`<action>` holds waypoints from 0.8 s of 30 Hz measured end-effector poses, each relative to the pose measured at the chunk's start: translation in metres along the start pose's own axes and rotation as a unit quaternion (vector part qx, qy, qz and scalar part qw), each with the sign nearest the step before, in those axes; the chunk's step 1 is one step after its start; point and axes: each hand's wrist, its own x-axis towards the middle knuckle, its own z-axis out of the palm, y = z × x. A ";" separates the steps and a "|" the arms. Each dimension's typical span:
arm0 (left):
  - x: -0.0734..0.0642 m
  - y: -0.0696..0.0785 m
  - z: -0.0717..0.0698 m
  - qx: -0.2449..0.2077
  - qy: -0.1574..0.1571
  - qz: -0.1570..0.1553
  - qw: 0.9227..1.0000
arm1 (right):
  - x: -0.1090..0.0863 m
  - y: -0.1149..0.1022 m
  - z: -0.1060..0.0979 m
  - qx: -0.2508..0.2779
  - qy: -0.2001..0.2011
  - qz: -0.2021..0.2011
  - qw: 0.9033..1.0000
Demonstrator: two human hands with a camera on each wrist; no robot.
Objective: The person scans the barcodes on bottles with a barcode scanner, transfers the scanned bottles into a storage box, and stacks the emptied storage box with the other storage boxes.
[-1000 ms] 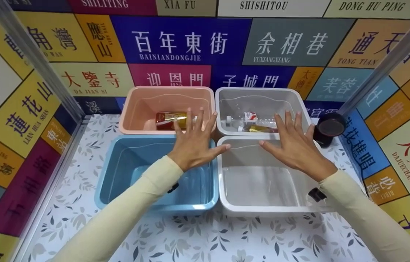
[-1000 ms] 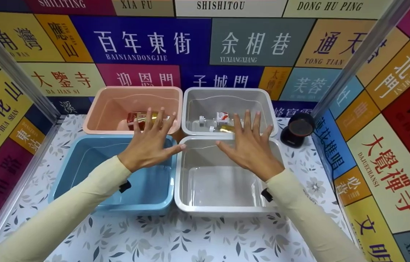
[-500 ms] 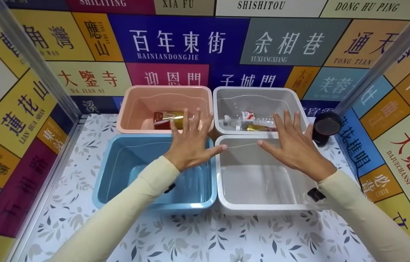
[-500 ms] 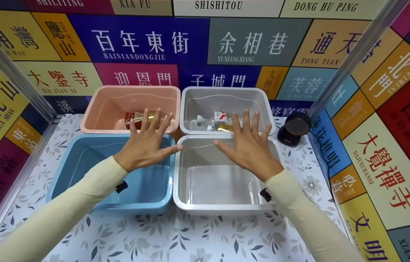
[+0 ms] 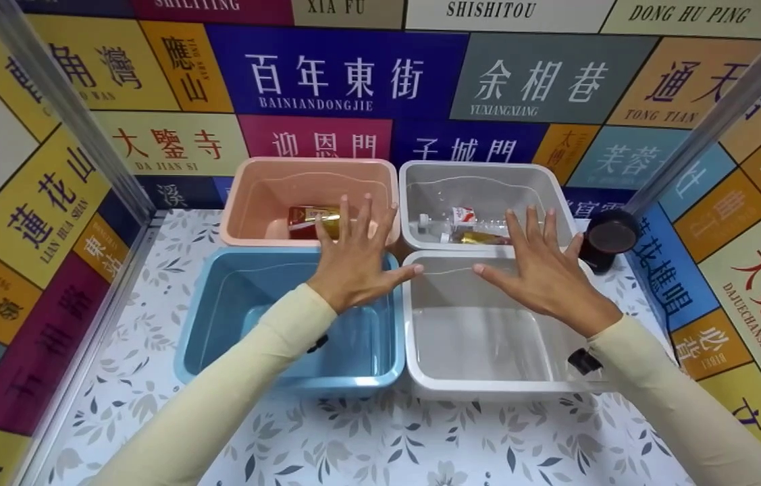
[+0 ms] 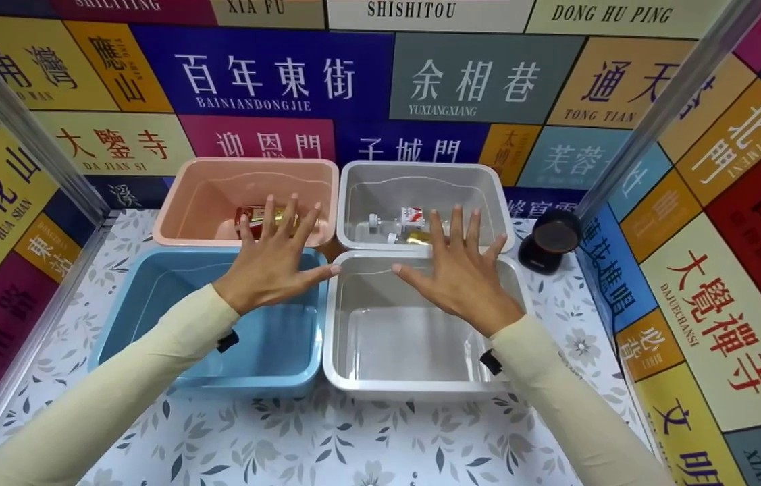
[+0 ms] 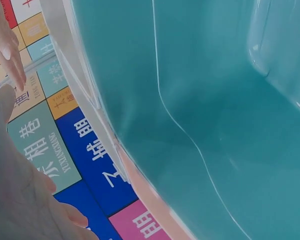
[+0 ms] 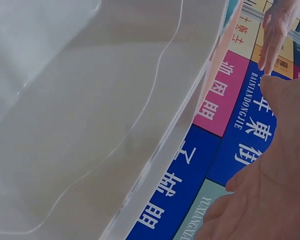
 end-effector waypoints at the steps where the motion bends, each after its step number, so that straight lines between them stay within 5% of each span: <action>1: 0.000 0.000 0.000 0.000 -0.001 -0.001 1.000 | 0.000 0.000 0.000 0.001 0.000 0.000 1.000; 24: 0.004 -0.003 0.002 0.003 -0.012 -0.005 1.000 | 0.001 0.005 0.003 0.007 0.000 0.001 1.000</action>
